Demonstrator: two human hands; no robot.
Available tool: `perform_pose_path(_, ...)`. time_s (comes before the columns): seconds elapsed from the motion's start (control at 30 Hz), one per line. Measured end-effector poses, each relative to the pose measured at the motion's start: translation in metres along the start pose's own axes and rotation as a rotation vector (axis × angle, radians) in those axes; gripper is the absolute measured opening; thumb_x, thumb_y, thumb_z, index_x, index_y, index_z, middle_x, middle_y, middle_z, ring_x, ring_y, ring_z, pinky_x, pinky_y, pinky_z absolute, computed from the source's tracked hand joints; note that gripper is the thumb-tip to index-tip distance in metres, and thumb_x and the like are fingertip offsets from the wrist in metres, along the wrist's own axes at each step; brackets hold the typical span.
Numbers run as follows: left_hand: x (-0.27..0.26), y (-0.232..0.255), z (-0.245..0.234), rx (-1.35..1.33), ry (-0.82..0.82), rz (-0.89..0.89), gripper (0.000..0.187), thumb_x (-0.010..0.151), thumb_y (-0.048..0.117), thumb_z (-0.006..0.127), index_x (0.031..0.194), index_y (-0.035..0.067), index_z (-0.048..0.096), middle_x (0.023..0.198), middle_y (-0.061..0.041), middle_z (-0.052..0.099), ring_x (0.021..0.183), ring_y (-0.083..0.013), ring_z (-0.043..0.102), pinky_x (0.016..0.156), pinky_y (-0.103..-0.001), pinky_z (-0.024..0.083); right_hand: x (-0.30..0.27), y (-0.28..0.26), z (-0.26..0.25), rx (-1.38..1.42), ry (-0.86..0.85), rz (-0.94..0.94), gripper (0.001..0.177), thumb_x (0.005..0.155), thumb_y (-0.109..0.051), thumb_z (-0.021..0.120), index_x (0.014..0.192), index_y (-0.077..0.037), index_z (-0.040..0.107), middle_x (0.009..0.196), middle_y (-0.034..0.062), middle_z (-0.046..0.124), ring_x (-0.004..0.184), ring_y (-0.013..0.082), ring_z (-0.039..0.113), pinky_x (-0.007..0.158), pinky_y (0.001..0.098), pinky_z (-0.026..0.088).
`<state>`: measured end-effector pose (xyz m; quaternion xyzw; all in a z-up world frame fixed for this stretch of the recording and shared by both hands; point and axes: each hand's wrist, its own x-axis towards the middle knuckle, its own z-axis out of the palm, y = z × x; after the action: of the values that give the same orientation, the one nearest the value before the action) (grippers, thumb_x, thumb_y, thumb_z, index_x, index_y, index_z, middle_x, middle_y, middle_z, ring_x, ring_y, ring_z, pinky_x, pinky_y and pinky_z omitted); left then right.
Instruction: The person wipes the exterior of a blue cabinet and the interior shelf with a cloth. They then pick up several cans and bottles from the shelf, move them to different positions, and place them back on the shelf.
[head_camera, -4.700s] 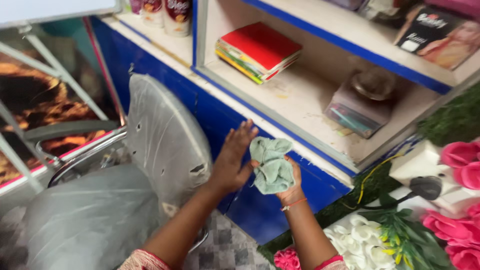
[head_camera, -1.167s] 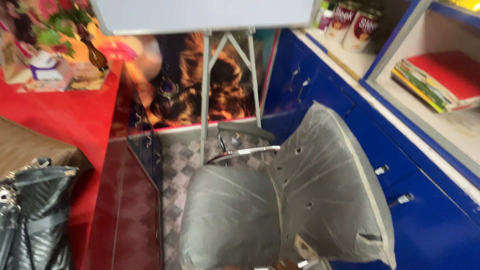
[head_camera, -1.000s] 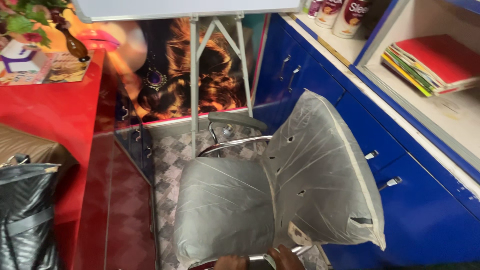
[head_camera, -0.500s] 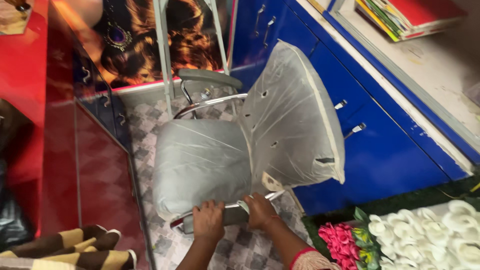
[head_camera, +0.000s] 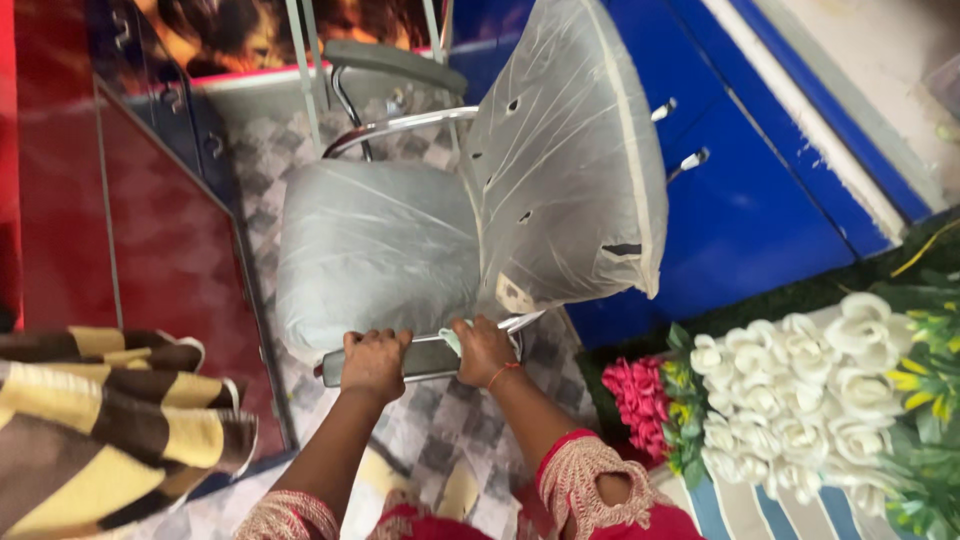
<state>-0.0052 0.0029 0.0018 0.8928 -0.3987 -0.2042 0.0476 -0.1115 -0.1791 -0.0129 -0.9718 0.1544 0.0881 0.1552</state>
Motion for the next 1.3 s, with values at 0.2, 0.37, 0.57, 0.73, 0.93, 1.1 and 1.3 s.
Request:
perform_pose_path(0.2, -0.046, 0.018, 0.009, -0.006, -0.024, 0.035, 0.040, 0.080, 0.013, 0.070, 0.118, 0.019, 0.059, 0.110, -0.004, 0.067, 0.114, -0.0231, 0.063, 0.098, -0.048, 0.039, -0.053, 0.003, 0.016, 0.014, 0.105, -0.081, 0.051, 0.073, -0.006, 0.069, 0.123, -0.007, 0.058, 0.103, 0.0258, 0.061, 0.098, 0.0461, 0.064, 0.085, 0.0551, 0.052)
perform_pose_path(0.37, -0.077, 0.031, 0.020, -0.010, -0.018, 0.069, 0.046, 0.075, 0.013, 0.072, 0.118, 0.018, 0.058, 0.110, -0.006, 0.067, 0.112, -0.0257, 0.063, 0.094, -0.051, 0.042, -0.092, -0.001, 0.020, 0.027, 0.057, -0.053, 0.046, 0.070, -0.009, 0.071, 0.114, -0.008, 0.059, 0.102, 0.0243, 0.059, 0.097, 0.0450, 0.062, 0.083, 0.0545, 0.050)
perform_pose_path(0.57, -0.107, 0.042, 0.031, -0.059, 0.051, 0.102, 0.048, 0.073, 0.012, 0.071, 0.119, 0.017, 0.060, 0.106, -0.009, 0.068, 0.108, -0.0268, 0.066, 0.091, -0.050, 0.046, -0.124, -0.008, 0.015, 0.029, 0.027, -0.063, 0.049, 0.069, -0.007, 0.071, 0.116, -0.010, 0.058, 0.104, 0.0223, 0.058, 0.102, 0.0441, 0.060, 0.085, 0.0551, 0.047)
perform_pose_path(0.73, -0.130, 0.050, 0.039, -0.087, 0.021, 0.111, 0.046, 0.069, 0.015, 0.074, 0.113, 0.014, 0.061, 0.104, -0.011, 0.068, 0.106, -0.0292, 0.066, 0.091, -0.050, 0.048, -0.154, -0.008, 0.023, 0.079, 0.087, -0.115, 0.053, 0.069, -0.006, 0.073, 0.120, -0.010, 0.057, 0.103, 0.0225, 0.058, 0.100, 0.0445, 0.060, 0.082, 0.0549, 0.047)
perform_pose_path(0.93, -0.158, 0.056, 0.049, -0.160, 0.039, 0.166, 0.044, 0.071, 0.017, 0.072, 0.113, 0.011, 0.064, 0.103, -0.013, 0.069, 0.104, -0.0332, 0.067, 0.093, -0.049, 0.049, -0.186, -0.008, 0.031, 0.075, 0.101, -0.166, 0.056, 0.071, -0.005, 0.074, 0.123, -0.010, 0.054, 0.098, 0.0218, 0.057, 0.092, 0.0446, 0.059, 0.077, 0.0568, 0.045)
perform_pose_path(1.1, -0.171, 0.056, 0.052, -0.247, 0.012, 0.217, 0.045, 0.072, 0.017, 0.070, 0.116, 0.009, 0.064, 0.104, -0.016, 0.068, 0.104, -0.0342, 0.066, 0.094, -0.051, 0.049, -0.199, -0.014, 0.025, 0.107, 0.047, -0.153, 0.053, 0.068, -0.005, 0.075, 0.116, -0.010, 0.054, 0.095, 0.0210, 0.056, 0.089, 0.0446, 0.059, 0.074, 0.0564, 0.045)
perform_pose_path(1.3, -0.170, 0.053, 0.052, -0.224, -0.065, 0.232, 0.038, 0.076, 0.015, 0.067, 0.113, 0.007, 0.063, 0.103, -0.014, 0.068, 0.105, -0.0317, 0.068, 0.089, -0.045, 0.053, -0.195, -0.017, 0.014, 0.135, -0.027, -0.137, 0.055, 0.065, -0.007, 0.078, 0.115, -0.010, 0.055, 0.094, 0.0209, 0.057, 0.091, 0.0435, 0.060, 0.074, 0.0553, 0.047)
